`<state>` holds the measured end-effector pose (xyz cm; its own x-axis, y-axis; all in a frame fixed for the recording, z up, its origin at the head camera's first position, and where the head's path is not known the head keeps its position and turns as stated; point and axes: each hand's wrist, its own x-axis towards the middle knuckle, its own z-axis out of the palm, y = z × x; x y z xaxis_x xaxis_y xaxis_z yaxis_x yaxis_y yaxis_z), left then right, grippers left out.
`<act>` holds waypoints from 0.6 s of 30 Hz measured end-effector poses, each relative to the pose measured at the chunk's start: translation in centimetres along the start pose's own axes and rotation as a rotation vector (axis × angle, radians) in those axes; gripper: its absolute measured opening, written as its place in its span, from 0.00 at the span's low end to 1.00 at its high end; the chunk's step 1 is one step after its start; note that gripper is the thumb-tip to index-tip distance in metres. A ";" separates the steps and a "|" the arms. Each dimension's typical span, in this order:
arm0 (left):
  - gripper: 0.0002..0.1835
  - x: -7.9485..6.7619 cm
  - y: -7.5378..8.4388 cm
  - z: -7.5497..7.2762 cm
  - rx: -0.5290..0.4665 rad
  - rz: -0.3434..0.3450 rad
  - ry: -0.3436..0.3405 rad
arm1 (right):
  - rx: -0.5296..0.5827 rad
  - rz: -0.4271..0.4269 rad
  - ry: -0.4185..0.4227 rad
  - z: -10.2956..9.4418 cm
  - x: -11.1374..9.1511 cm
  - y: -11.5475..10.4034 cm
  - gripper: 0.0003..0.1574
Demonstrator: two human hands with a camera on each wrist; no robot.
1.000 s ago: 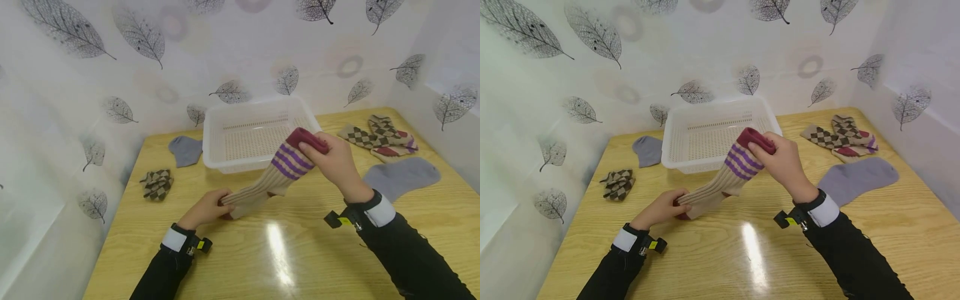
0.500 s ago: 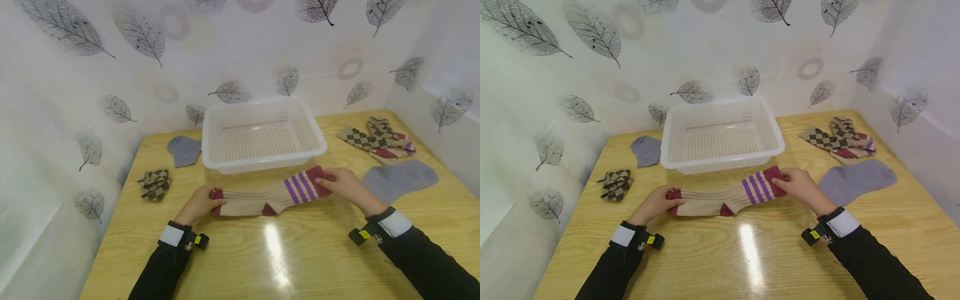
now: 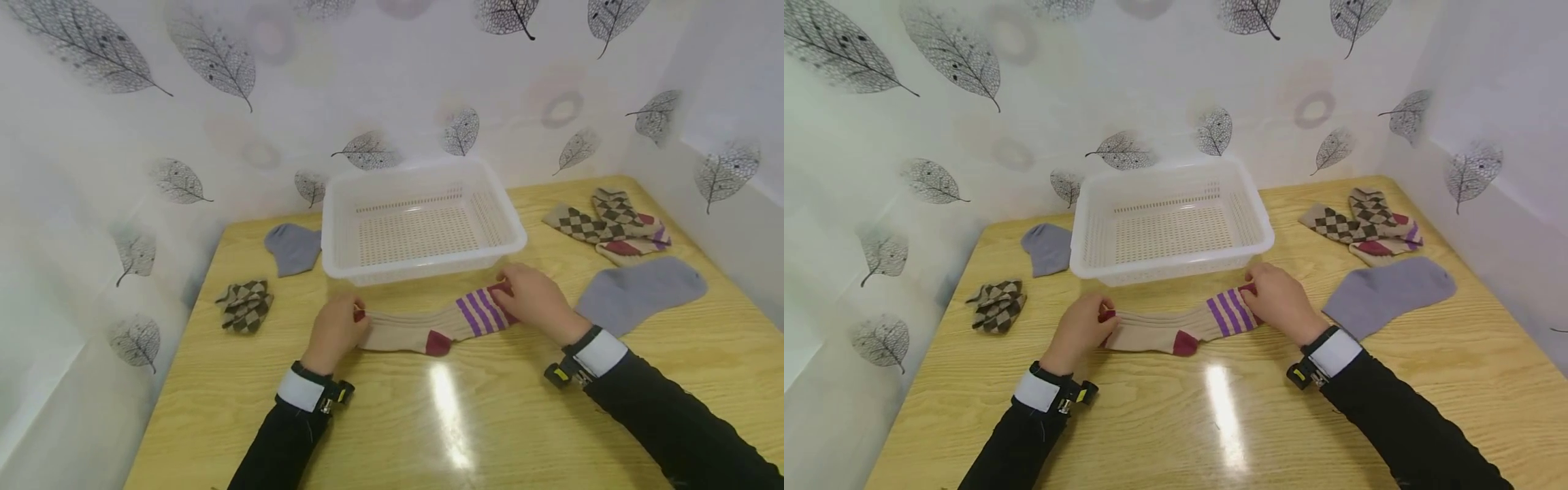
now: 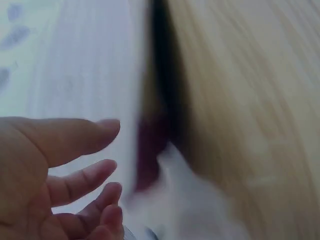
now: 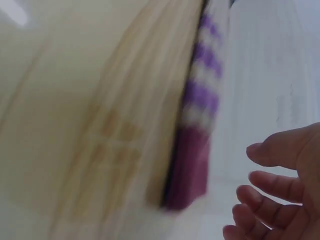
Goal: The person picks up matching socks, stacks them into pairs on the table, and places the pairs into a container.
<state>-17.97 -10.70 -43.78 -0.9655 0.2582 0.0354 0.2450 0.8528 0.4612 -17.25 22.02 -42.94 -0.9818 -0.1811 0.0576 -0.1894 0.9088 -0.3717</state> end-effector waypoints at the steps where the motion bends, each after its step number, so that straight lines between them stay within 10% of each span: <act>1: 0.09 -0.1 0.6 0.1 0.008 0.007 -0.023 | 0.000 -0.032 -0.003 0.3 0.1 -0.7 0.16; 6: 0.13 -0.1 2.5 1.3 0.063 0.008 -0.160 | -0.039 -0.104 -0.076 2.4 0.2 -3.3 0.31; 18: 0.24 0.0 1.9 1.9 0.152 0.017 -0.132 | -0.242 -0.104 -0.157 4.0 0.1 -4.5 0.51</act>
<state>-17.31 -8.22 -44.63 -0.9433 0.3223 -0.0790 0.2818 0.9038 0.3221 -16.41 16.42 -44.98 -0.9463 -0.3162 -0.0674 -0.3049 0.9422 -0.1387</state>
